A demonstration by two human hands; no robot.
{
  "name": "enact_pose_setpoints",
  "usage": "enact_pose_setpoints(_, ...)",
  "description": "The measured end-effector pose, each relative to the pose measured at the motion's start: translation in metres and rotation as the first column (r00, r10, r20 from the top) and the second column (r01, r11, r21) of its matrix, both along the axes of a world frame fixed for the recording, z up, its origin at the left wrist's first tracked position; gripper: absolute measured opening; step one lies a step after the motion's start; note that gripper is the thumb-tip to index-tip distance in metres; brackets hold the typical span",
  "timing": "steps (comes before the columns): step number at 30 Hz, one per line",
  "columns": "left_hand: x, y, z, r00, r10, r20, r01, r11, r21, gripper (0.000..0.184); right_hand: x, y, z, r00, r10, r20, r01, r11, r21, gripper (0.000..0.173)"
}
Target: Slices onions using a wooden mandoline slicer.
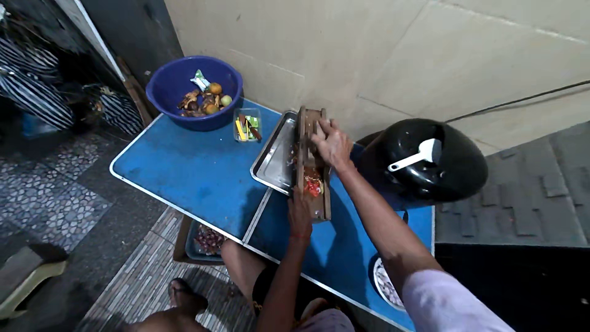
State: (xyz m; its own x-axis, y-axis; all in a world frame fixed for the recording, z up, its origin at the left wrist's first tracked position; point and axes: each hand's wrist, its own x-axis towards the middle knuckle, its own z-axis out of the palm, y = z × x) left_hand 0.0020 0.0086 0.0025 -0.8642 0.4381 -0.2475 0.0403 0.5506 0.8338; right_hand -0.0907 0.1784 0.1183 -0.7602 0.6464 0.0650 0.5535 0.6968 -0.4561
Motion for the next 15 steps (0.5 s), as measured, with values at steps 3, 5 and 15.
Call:
enact_pose_setpoints(3, -0.007, 0.003, -0.001, 0.999, -0.005, -0.042, 0.004, 1.000, -0.020, 0.055, -0.038, 0.022, 0.010, 0.999, -0.030, 0.016, 0.031, 0.999, -0.044, 0.059)
enact_pose_setpoints(5, -0.003, 0.001, -0.003, 1.000, -0.014, -0.028, 0.013, 0.999, -0.044, 0.055, -0.036, 0.021, 0.006, 1.000, -0.008, 0.011, 0.009, 0.998, -0.054, 0.062)
enact_pose_setpoints(15, 0.000, 0.001, -0.002, 1.000, 0.015, 0.012, -0.015, 1.000, 0.009, 0.054, 0.002, 0.000, 0.001, 0.999, 0.025, 0.020, -0.025, 1.000, -0.004, 0.060)
